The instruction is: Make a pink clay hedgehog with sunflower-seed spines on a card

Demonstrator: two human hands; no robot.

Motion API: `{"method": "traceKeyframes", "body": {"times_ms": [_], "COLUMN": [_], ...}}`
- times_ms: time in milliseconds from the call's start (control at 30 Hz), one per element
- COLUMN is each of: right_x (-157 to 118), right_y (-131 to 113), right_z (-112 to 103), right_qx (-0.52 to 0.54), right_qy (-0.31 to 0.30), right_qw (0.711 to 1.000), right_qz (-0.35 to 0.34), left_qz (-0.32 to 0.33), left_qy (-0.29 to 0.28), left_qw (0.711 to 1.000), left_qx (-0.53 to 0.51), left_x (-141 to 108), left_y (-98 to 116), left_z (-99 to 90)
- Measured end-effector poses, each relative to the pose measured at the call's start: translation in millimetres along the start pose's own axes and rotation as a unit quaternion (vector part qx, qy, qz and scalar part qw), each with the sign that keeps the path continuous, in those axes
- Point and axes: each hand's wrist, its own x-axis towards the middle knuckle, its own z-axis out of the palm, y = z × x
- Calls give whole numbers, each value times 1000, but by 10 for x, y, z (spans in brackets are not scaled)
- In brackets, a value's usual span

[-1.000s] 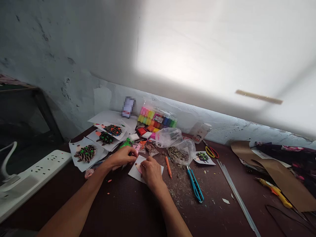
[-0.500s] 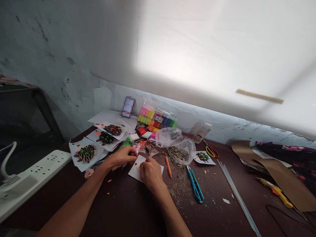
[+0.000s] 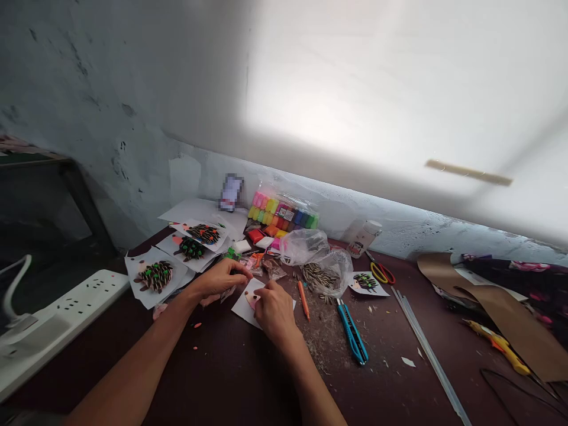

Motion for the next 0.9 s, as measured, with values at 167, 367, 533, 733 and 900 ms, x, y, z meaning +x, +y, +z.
{"method": "traceKeyframes", "body": {"times_ms": [167,367,533,733,900], "right_x": [26,46,41,60,65], "right_y": [18,-11,4,-12,-64], "right_z": [-12,28,42,-11,-75], "right_qx": [159,316,378,410,545], "right_qy": [122,124,111,124,22], "right_qw": [980,940,918,901,830], "right_qz": [4,13,46,63,121], "left_qz": [3,29,48,60,75], "left_qy": [-12,-61,-132,-90,53], "left_qw": [999,996,983,989,994], "left_qx": [-39,-61,-116,-100,-55], "left_x": [-55,-75,-83,-29,60], "left_y": [82,171,201,157,81], "left_z": [9,70,99,126,147]}}
